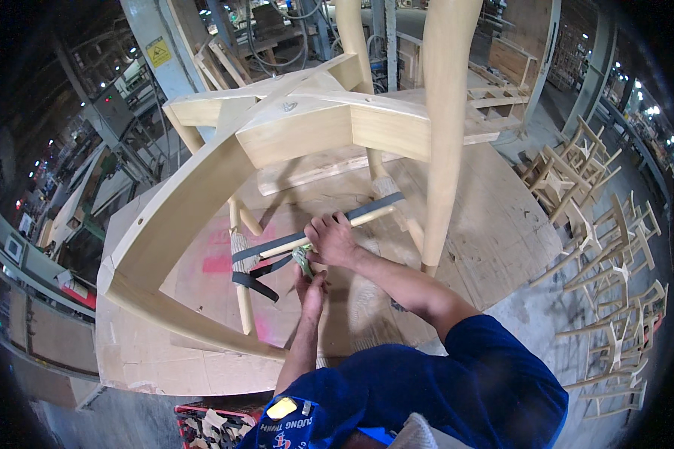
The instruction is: The person sands the legs and frame of wooden chairs using a sanding block. They repeatedly pick up chairs, sand specific areas, and place them back on the floor among other chairs.
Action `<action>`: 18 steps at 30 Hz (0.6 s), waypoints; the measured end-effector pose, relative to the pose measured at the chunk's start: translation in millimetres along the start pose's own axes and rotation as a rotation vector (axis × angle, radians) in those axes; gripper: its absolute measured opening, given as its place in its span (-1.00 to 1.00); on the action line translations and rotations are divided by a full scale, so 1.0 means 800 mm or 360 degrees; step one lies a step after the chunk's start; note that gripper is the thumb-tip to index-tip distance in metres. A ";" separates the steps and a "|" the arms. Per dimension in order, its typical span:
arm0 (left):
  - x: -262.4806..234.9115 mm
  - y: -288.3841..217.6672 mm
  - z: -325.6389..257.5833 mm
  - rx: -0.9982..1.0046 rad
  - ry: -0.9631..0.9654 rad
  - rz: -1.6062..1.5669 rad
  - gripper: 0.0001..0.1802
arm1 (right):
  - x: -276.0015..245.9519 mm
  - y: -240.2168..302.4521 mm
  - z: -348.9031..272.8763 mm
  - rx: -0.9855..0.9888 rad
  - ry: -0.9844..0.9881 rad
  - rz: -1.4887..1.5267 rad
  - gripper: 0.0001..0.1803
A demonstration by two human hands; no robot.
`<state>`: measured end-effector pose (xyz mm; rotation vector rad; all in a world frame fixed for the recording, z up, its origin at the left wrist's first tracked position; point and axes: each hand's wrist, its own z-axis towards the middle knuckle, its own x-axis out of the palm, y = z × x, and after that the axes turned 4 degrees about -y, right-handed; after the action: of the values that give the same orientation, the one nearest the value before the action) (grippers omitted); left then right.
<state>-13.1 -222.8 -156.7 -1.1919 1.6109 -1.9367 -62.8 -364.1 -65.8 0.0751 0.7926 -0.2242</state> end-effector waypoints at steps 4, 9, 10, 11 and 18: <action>-0.003 -0.002 -0.002 -0.0018 -0.0015 0.0060 -0.43 | -0.004 -0.007 -0.001 -0.0086 -0.0044 0.0078 -0.41; -0.013 0.006 0.012 0.0033 0.0073 0.0128 -0.42 | -0.003 -0.014 -0.001 -0.0103 0.0074 0.0011 -0.34; -0.014 0.004 0.014 0.0032 0.0119 0.0144 -0.42 | 0.000 -0.012 -0.002 -0.0094 0.0099 -0.0021 -0.34; -0.010 -0.005 0.009 0.0037 0.0086 0.0245 -0.44 | 0.002 -0.011 -0.003 -0.0085 0.0126 -0.0056 -0.34; -0.008 0.000 0.015 -0.0003 -0.0026 0.0118 -0.41 | 0.014 -0.016 -0.004 -0.0078 0.0158 0.0015 -0.42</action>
<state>-0.5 -225.6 -159.0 -1.1295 1.6252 -1.8752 -60.6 -378.0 -75.8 0.0443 0.8962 -0.1930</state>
